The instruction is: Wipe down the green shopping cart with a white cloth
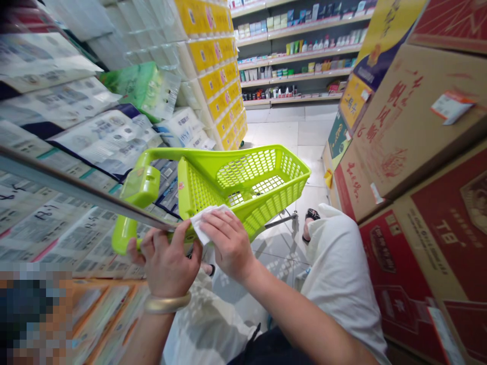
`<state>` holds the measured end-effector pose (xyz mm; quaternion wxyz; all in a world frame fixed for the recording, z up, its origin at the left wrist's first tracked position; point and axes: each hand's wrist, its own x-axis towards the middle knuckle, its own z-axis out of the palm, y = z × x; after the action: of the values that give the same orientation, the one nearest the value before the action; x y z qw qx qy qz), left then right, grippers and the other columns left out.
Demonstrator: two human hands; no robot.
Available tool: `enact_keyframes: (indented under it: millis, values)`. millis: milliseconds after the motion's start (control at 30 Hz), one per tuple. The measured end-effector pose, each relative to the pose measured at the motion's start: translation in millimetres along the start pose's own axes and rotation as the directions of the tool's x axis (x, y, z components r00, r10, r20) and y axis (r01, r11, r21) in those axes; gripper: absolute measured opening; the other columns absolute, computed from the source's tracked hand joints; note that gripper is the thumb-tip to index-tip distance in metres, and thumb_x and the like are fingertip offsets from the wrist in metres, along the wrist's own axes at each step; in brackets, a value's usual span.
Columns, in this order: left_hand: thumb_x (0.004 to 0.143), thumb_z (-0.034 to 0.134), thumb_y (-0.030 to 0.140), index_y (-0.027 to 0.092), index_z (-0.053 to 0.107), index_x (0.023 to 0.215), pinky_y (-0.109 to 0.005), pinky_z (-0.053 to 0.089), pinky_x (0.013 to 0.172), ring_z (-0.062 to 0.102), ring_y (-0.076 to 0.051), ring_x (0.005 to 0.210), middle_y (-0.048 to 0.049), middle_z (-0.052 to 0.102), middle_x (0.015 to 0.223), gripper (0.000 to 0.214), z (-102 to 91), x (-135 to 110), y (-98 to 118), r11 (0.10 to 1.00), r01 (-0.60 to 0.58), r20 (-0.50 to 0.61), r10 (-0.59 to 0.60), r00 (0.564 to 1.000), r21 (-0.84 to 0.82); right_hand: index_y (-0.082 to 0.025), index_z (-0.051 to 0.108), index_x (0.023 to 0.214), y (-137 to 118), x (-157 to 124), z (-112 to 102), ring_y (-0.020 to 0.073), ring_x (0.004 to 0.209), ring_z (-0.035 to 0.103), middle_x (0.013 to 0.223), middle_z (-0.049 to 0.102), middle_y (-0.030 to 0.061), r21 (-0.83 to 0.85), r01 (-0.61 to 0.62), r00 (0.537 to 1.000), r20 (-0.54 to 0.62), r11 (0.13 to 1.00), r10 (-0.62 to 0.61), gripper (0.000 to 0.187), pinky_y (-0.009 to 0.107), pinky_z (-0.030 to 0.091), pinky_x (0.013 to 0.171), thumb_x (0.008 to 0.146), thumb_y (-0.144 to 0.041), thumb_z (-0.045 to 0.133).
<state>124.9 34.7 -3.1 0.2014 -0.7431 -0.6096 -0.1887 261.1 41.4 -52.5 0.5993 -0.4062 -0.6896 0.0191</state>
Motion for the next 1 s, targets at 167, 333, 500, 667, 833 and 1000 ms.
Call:
enact_keyframes:
  millis: [167, 333, 500, 667, 833, 1000]
  values:
    - [0.084, 0.057, 0.029, 0.024, 0.068, 0.121, -0.062, 0.024, 0.11, 0.043, -0.037, 0.122, -0.0157, 0.055, 0.113, 0.038, -1.6, -6, 1, 1.0, 0.013, -0.008, -0.013, 1.0, -0.003, -0.02, 0.062, 0.129, 36, -4, -5, 0.0192, 0.13, 0.058, 0.127, 0.07, 0.0084, -0.136, -0.057, 0.998, 0.034, 0.989, 0.062, 0.043, 0.043, 0.041, 0.116, 0.096, -0.009, 0.037]
    - [0.087, 0.055, 0.032, 0.023, 0.068, 0.122, -0.061, 0.029, 0.105, 0.043, -0.039, 0.122, -0.0172, 0.054, 0.11, 0.039, -2.3, -7, 1, 1.0, 0.022, 0.005, -0.022, 1.0, 0.012, -0.019, 0.064, 0.127, 36, -4, -9, 0.0205, 0.13, 0.057, 0.126, 0.07, 0.0087, -0.148, -0.118, 0.993, 0.005, 0.982, 0.12, 0.042, 0.045, 0.04, 0.116, 0.095, -0.01, 0.039]
    - [0.086, 0.056, 0.032, 0.025, 0.067, 0.122, -0.061, 0.029, 0.105, 0.044, -0.038, 0.122, -0.0163, 0.055, 0.11, 0.038, -0.4, -7, -1, 1.0, 0.021, 0.0, -0.021, 1.0, 0.006, -0.023, 0.063, 0.129, 29, -3, -6, 0.0172, 0.13, 0.057, 0.13, 0.068, 0.0051, -0.047, -0.028, 0.994, 0.104, 0.998, 0.032, 0.043, 0.04, 0.041, 0.116, 0.096, -0.01, 0.039]
    - [0.083, 0.058, 0.031, 0.025, 0.068, 0.12, -0.062, 0.026, 0.106, 0.045, -0.038, 0.121, -0.0158, 0.056, 0.111, 0.038, 0.9, -7, -3, 0.999, 0.008, -0.024, -0.008, 1.0, 0.031, -0.024, 0.064, 0.128, 42, -6, -10, 0.0197, 0.129, 0.058, 0.125, 0.071, 0.0059, -0.132, -0.167, 0.986, -0.012, 0.977, 0.167, 0.044, 0.046, 0.041, 0.115, 0.095, -0.01, 0.04]
    - [0.084, 0.058, 0.032, 0.026, 0.067, 0.12, -0.061, 0.026, 0.107, 0.046, -0.036, 0.119, -0.0147, 0.056, 0.108, 0.037, 1.4, -7, -4, 0.997, -0.011, -0.049, 0.014, 0.999, 0.077, -0.026, 0.061, 0.133, 32, -7, -8, 0.0179, 0.132, 0.055, 0.13, 0.068, 0.0043, -0.042, -0.048, 0.994, 0.093, 0.998, 0.052, 0.046, 0.043, 0.041, 0.116, 0.095, -0.011, 0.04]
    - [0.082, 0.062, 0.031, 0.028, 0.065, 0.123, -0.063, 0.026, 0.108, 0.045, -0.036, 0.122, -0.014, 0.057, 0.111, 0.041, -3.6, -5, -7, 0.999, -0.002, -0.006, 0.002, 1.0, 0.032, -0.026, 0.065, 0.128, 58, -9, -17, 0.0199, 0.127, 0.059, 0.125, 0.071, 0.005, -0.147, -0.178, 0.984, -0.007, 0.973, 0.179, 0.046, 0.046, 0.042, 0.114, 0.093, -0.009, 0.04]
